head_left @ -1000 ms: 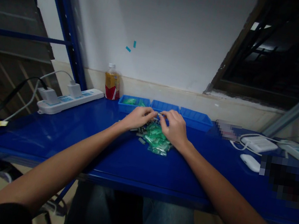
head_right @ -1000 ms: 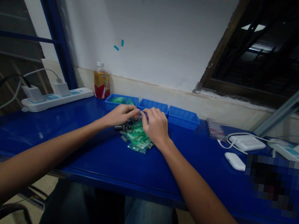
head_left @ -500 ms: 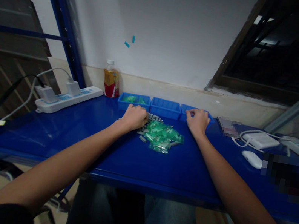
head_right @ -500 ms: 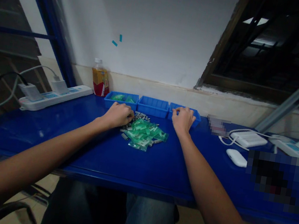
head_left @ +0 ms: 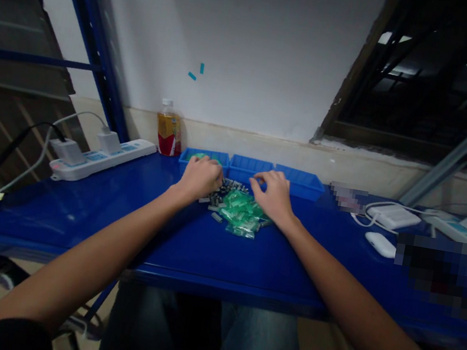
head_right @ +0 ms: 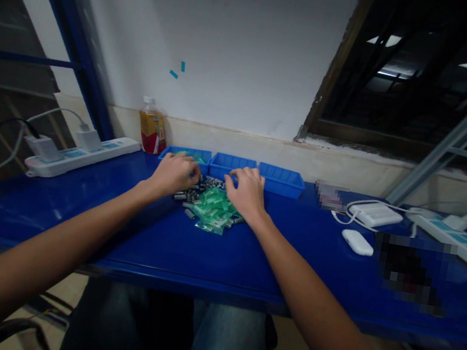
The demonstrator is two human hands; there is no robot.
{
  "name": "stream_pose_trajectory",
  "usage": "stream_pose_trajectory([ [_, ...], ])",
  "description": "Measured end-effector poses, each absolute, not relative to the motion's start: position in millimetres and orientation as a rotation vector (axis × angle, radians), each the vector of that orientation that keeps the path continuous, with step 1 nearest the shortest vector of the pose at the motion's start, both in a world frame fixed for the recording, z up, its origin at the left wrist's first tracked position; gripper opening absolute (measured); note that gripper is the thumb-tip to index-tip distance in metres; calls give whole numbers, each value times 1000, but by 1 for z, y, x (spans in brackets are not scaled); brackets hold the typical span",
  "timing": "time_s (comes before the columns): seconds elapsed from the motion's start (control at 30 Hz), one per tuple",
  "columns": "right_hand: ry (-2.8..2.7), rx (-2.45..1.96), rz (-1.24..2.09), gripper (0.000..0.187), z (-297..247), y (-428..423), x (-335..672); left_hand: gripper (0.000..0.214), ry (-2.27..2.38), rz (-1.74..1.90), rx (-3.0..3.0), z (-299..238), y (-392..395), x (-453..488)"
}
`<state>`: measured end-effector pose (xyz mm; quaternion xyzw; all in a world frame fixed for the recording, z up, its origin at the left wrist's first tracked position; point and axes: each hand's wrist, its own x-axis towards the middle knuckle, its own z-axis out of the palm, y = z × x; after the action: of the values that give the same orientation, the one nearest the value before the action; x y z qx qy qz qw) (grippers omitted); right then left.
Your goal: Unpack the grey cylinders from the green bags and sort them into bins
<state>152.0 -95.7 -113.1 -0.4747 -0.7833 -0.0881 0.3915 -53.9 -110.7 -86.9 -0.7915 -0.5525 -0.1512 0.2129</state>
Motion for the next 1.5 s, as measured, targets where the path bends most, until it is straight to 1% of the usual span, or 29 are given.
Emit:
stream_pose_trajectory([
  [0.13, -2112, -1031, -293, 26, -115, -108, 132, 23, -1652, -611, -2263, -76, -113, -56],
  [0.27, -2156, -987, -400, 21, -117, -114, 128, 22, -1571, -789, -2418, -78, -115, -44],
  [0.4, -2131, -989, -437, 18, -117, -116, 128, 21, -1557, -851, -2502, -82, -116, -36],
  [0.7, -2118, -951, -372, 11, -118, -111, 130, 19, -1498, -922, -2527, -84, -115, -38],
  [0.8, -2075, -912, -250, 9, -119, -109, 129, 18, -1482, -968, -2548, -86, -113, -38],
  [0.87, -2005, -882, -61, 8, -120, -107, 127, 17, -1487, -1035, -2584, -87, -112, -39],
  [0.93, -1905, -871, 154, 8, -120, -105, 126, 21, -1447, -1107, -2646, -87, -112, -39],
  [1.0, -1808, -878, 306, 11, -120, -103, 125, 26, -1363, -1155, -2714, -87, -113, -39],
  [1.1, -1734, -886, 382, 17, -119, -102, 126, 21, -1319, -1182, -2779, -86, -113, -39],
  [1.2, -1785, -879, 322, 19, -118, -102, 129, 24, -1391, -1206, -2793, -87, -111, -40],
  [1.33, -1947, -815, 115, 21, -117, -104, 133, 30, -1457, -1239, -2858, -88, -106, -43],
  [1.43, -2009, -779, -17, 14, -115, -106, 133, 33, -1453, -1241, -2976, -88, -104, -43],
  [1.5, -2029, -781, -73, 12, -112, -106, 134, 36, -1490, -1181, -3002, -88, -103, -44],
])
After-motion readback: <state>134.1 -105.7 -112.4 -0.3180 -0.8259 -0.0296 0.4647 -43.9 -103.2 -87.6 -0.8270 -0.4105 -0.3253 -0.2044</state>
